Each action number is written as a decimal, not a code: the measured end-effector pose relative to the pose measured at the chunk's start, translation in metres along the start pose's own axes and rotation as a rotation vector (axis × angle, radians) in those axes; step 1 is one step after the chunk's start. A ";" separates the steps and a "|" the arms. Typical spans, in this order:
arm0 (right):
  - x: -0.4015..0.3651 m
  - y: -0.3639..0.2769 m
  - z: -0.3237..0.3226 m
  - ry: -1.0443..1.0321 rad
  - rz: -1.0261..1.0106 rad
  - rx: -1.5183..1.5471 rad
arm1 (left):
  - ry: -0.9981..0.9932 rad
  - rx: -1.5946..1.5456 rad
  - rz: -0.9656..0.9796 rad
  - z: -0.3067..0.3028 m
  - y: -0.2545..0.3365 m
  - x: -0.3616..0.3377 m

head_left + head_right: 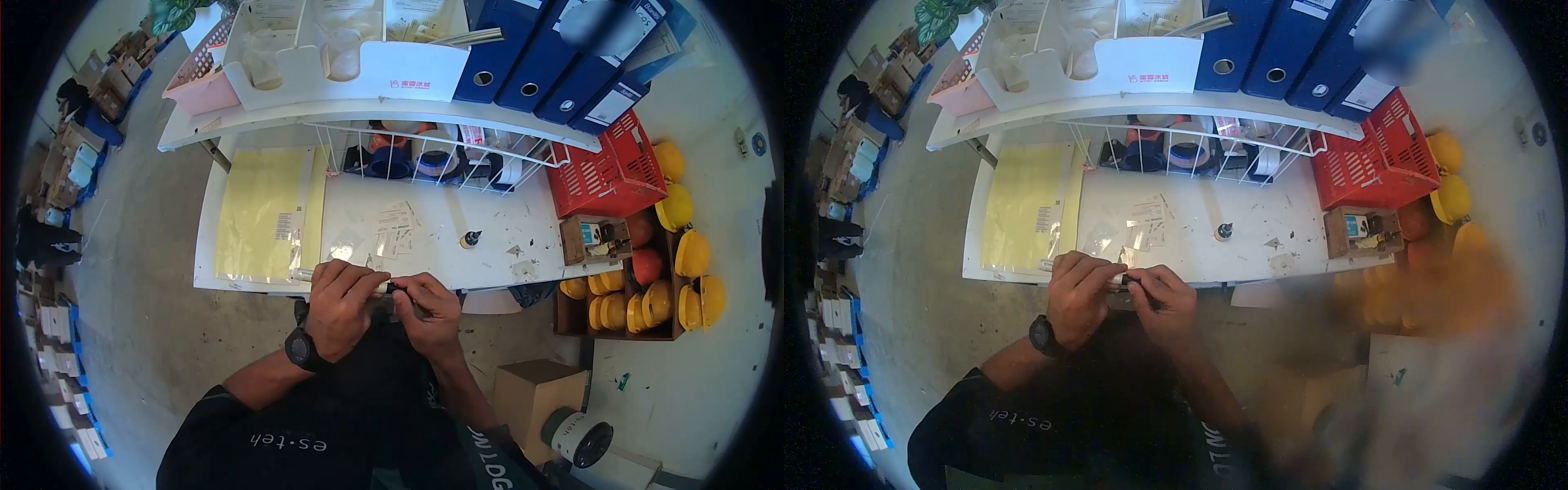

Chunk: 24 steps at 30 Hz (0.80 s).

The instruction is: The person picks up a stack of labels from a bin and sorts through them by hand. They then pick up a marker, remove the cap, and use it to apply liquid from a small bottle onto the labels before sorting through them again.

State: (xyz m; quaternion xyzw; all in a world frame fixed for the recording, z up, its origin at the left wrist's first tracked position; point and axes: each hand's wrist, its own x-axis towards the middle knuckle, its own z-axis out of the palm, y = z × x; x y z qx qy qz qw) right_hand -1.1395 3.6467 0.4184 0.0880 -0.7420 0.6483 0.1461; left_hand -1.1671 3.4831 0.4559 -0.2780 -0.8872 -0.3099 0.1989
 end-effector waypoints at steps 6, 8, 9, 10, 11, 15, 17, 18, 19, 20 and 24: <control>-0.009 0.006 0.000 0.024 0.145 0.159 | -0.055 -0.030 0.034 0.001 -0.007 -0.001; -0.009 0.014 -0.002 -0.027 0.200 0.189 | -0.093 -0.062 -0.001 0.002 -0.008 -0.002; -0.009 0.017 -0.001 -0.025 0.199 0.191 | -0.136 -0.095 -0.039 0.002 -0.009 -0.003; -0.009 0.021 -0.001 -0.005 0.281 0.386 | -0.137 -0.095 -0.037 0.002 -0.011 -0.004; -0.009 0.023 -0.001 0.013 0.361 0.579 | -0.116 -0.154 -0.081 0.000 -0.013 -0.005; -0.004 0.026 -0.010 -0.084 0.566 1.364 | -0.093 -0.302 -0.222 -0.015 -0.026 -0.011; -0.005 0.029 -0.009 -0.286 0.571 1.650 | -0.069 -0.313 -0.248 -0.015 -0.042 -0.024; -0.004 0.029 -0.007 -0.298 0.579 1.648 | -0.047 -0.325 -0.273 -0.013 -0.050 -0.032; -0.001 0.030 -0.003 -0.340 0.571 1.595 | 0.029 -0.463 -0.383 -0.011 -0.055 -0.042; 0.003 0.030 0.002 -0.389 0.563 1.544 | 0.049 -0.450 -0.393 -0.012 -0.061 -0.052; 0.026 0.025 0.049 -0.587 0.466 0.676 | 0.323 -0.368 -0.861 -0.026 -0.104 -0.098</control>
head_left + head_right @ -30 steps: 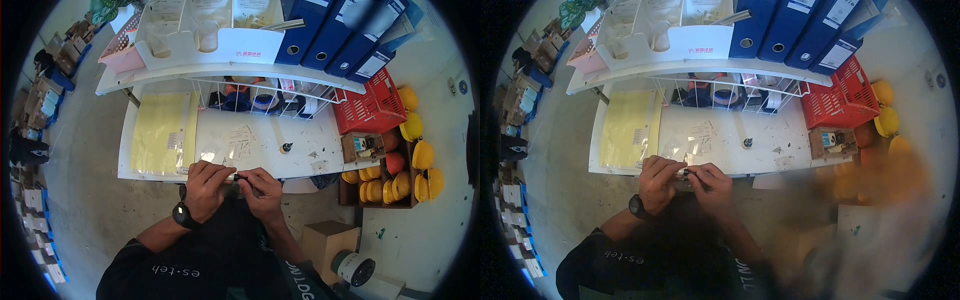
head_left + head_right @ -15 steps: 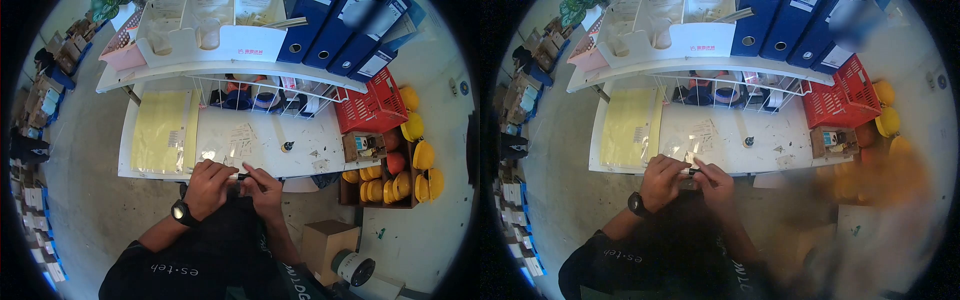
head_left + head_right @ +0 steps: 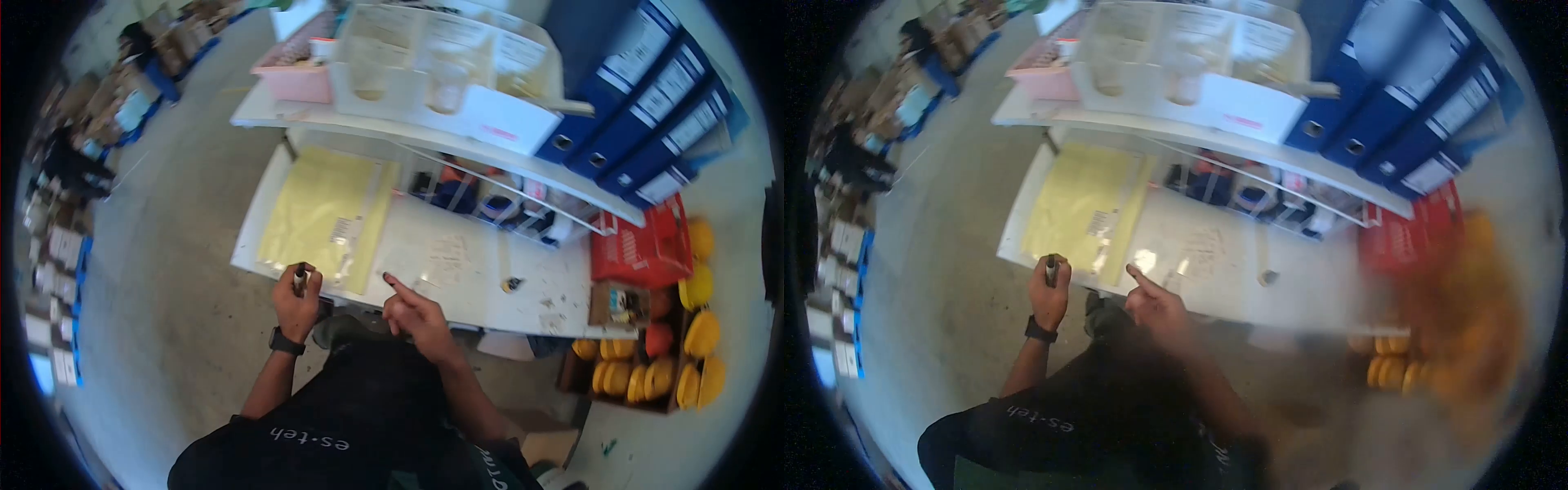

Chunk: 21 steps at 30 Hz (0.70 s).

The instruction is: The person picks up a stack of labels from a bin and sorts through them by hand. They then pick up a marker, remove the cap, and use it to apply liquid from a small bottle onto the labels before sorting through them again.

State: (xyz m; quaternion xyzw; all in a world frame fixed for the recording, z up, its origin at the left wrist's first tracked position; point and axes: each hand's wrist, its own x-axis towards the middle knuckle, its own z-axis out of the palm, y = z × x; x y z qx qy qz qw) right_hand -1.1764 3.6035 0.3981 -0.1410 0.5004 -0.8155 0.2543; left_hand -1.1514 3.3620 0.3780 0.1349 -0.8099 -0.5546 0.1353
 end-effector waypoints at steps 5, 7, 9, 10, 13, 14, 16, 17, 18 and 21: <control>0.087 0.052 0.051 -0.154 -0.225 -1.215 | 0.590 0.494 0.127 -0.035 -0.086 0.043; 0.116 0.082 0.061 -0.148 -0.442 -1.548 | 0.635 0.529 0.071 -0.036 -0.110 0.058; 0.134 0.097 0.070 -0.105 -0.355 -1.830 | 0.656 0.522 -0.004 -0.032 -0.109 0.058; 0.136 0.104 0.070 -0.131 -0.361 -1.835 | 0.651 0.517 -0.065 -0.027 -0.108 0.059; 0.133 0.120 0.064 -0.195 -0.399 -2.003 | 0.700 0.446 -0.067 -0.023 -0.111 0.063; 0.132 0.118 0.060 -0.224 -0.396 -2.037 | 0.714 0.417 -0.065 -0.022 -0.113 0.062; 0.123 0.113 0.056 -0.280 -0.383 -2.075 | 0.742 0.428 -0.083 -0.019 -0.117 0.063; 0.120 0.107 0.057 -0.321 -0.411 -2.089 | 0.749 0.427 -0.100 -0.018 -0.116 0.064; 0.118 0.102 0.056 -0.357 -0.441 -2.102 | 0.754 0.426 -0.112 -0.017 -0.115 0.065; 0.111 0.095 0.048 -0.369 -0.460 -2.026 | 0.752 0.430 -0.105 -0.016 -0.117 0.065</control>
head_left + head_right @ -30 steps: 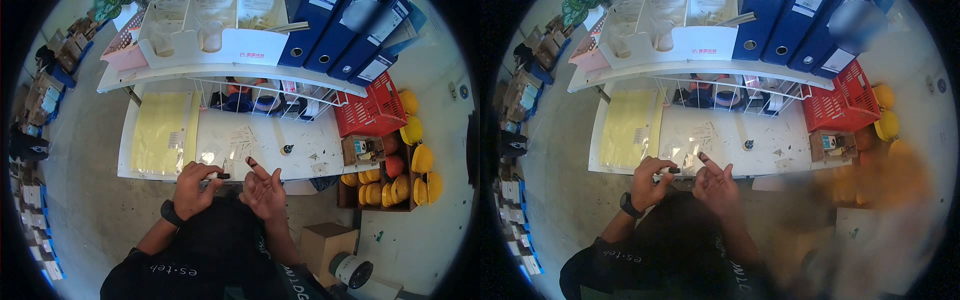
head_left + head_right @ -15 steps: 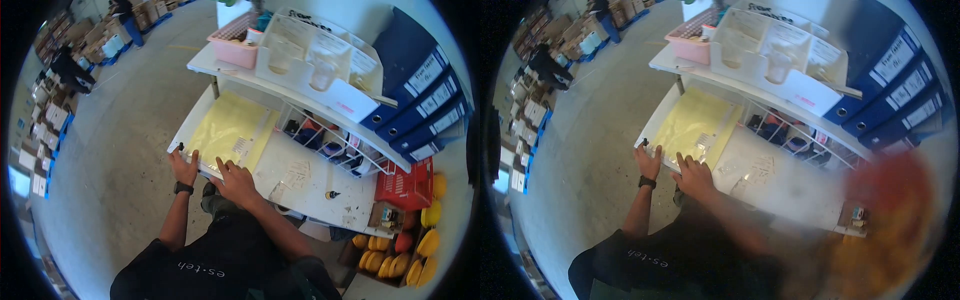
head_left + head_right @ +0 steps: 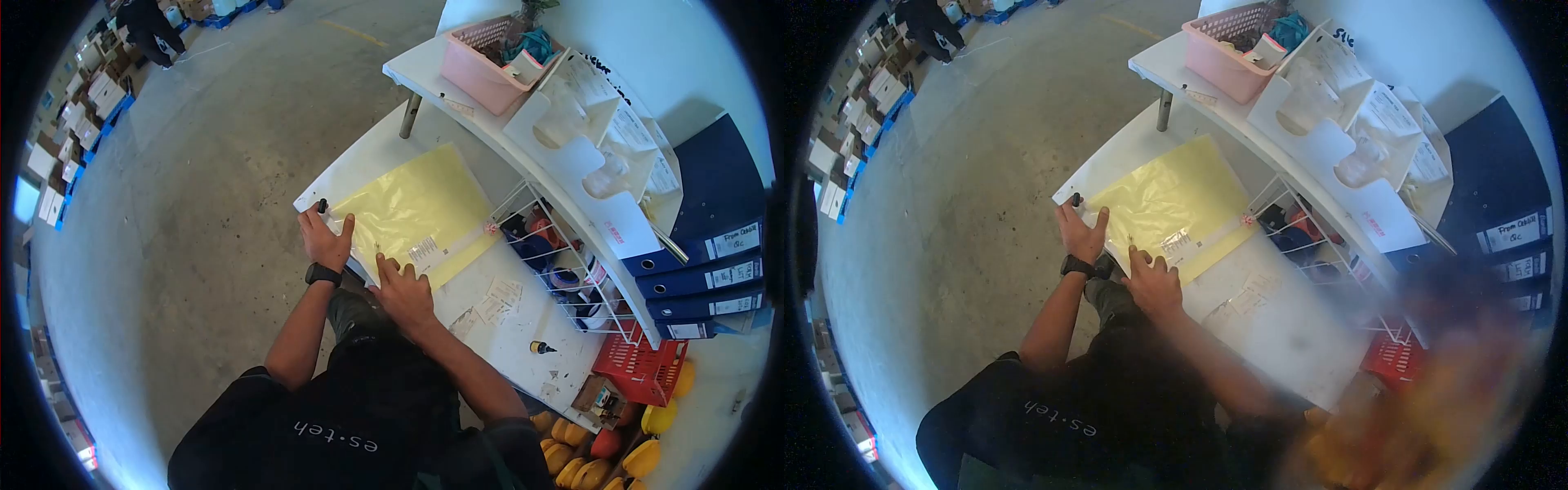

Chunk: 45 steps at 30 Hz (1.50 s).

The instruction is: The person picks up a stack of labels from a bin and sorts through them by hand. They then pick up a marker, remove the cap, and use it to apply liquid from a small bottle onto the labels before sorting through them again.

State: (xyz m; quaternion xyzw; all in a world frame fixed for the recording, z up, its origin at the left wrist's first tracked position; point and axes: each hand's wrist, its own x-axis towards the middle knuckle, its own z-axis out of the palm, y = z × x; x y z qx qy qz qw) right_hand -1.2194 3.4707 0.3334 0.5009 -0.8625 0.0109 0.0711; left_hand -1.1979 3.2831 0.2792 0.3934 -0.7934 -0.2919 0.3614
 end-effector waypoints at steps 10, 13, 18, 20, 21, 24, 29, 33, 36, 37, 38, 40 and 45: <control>0.005 0.046 0.006 -0.158 0.267 0.931 | 0.006 -0.057 0.000 -0.002 0.000 0.000; 0.014 0.062 -0.010 -0.283 0.450 1.562 | 0.016 -0.067 0.026 -0.002 -0.001 0.000; 0.046 0.070 -0.014 -0.190 0.524 1.446 | 0.022 -0.055 0.038 -0.001 -0.005 0.000; 0.062 0.062 -0.024 -0.051 0.361 0.405 | 0.014 -0.054 0.028 -0.002 -0.003 -0.001; 0.065 0.057 -0.022 -0.058 0.372 0.404 | 0.020 -0.054 0.029 -0.002 -0.003 -0.001; 0.066 0.054 -0.013 -0.218 0.202 0.135 | 0.011 -0.078 0.013 -0.004 -0.003 0.000; 0.050 0.098 -0.006 -0.095 0.209 0.241 | 0.015 -0.108 0.004 -0.004 -0.003 0.001; 0.037 0.118 -0.001 -0.025 0.207 0.345 | 0.024 -0.104 0.019 -0.002 -0.004 0.002; 0.031 0.127 -0.001 0.046 0.262 0.396 | 0.038 -0.083 0.055 -0.002 -0.009 0.002; 0.028 0.133 -0.003 0.044 0.321 0.431 | 0.055 -0.066 0.086 0.002 -0.012 0.002; 0.023 0.141 -0.002 0.067 0.365 0.413 | 0.086 -0.055 0.155 0.011 -0.027 0.002; 0.000 0.164 0.003 0.244 0.538 0.648 | 0.071 -0.070 0.155 0.012 -0.032 0.003; -0.100 0.193 0.003 0.407 0.687 0.527 | -0.143 -0.133 0.033 -0.016 -0.026 0.006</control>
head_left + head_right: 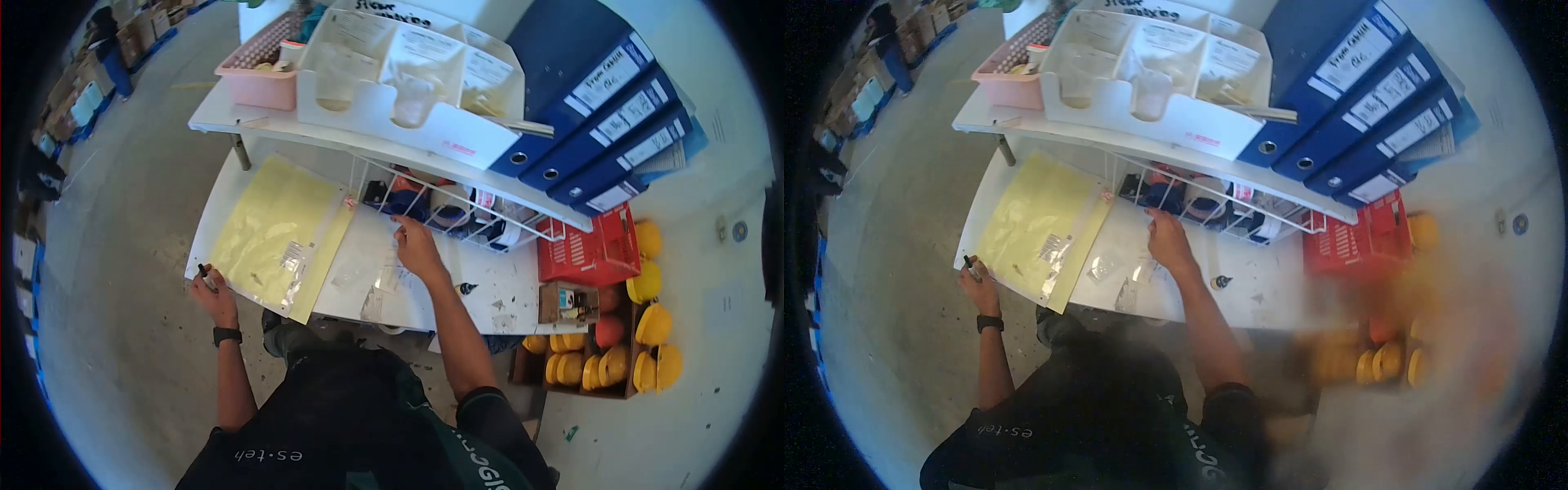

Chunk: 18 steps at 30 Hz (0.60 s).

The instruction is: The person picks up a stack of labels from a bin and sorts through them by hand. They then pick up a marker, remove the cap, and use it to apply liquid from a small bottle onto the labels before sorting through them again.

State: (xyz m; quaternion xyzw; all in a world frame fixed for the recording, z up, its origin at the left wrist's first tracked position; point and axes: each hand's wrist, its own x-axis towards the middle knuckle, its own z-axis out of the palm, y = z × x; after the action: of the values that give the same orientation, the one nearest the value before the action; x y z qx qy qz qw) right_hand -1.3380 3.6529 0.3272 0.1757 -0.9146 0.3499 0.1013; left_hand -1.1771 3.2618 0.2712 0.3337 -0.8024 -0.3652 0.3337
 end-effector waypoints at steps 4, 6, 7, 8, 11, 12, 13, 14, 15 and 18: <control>-0.024 -0.018 -0.039 -0.305 0.277 -0.253 | 0.005 0.039 0.197 -0.014 0.054 -0.021; -0.034 -0.023 -0.042 -0.321 0.172 -0.296 | -0.358 -0.118 0.272 -0.009 0.096 -0.048; -0.036 -0.022 -0.041 -0.328 0.067 -0.316 | -0.623 -0.200 0.222 -0.004 0.119 -0.066; -0.039 -0.021 -0.040 -0.333 0.073 -0.312 | -0.703 -0.168 0.431 0.005 0.137 -0.082; -0.041 -0.023 -0.038 -0.358 0.079 -0.404 | -1.003 0.039 0.711 0.025 0.174 -0.112; -0.043 -0.026 -0.040 -0.360 0.160 -0.372 | -1.007 0.039 0.715 0.031 0.181 -0.117; -0.047 -0.027 -0.041 -0.363 0.242 -0.339 | -1.032 0.071 0.745 0.038 0.184 -0.122; -0.051 -0.027 -0.041 -0.362 0.249 -0.341 | -1.056 0.102 0.776 0.046 0.183 -0.127; -0.056 -0.027 -0.040 -0.346 0.306 -0.302 | -1.021 0.080 0.808 0.053 0.177 -0.131; -0.072 -0.018 -0.040 -0.245 0.378 -0.209 | -0.975 0.050 0.813 0.061 0.173 -0.136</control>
State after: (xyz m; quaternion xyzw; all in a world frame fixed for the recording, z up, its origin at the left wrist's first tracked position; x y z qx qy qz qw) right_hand -1.2628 3.6855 0.3450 0.0311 -0.9678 0.2424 -0.0600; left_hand -1.1994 3.4783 0.3407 -0.1947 -0.9332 -0.3002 0.0341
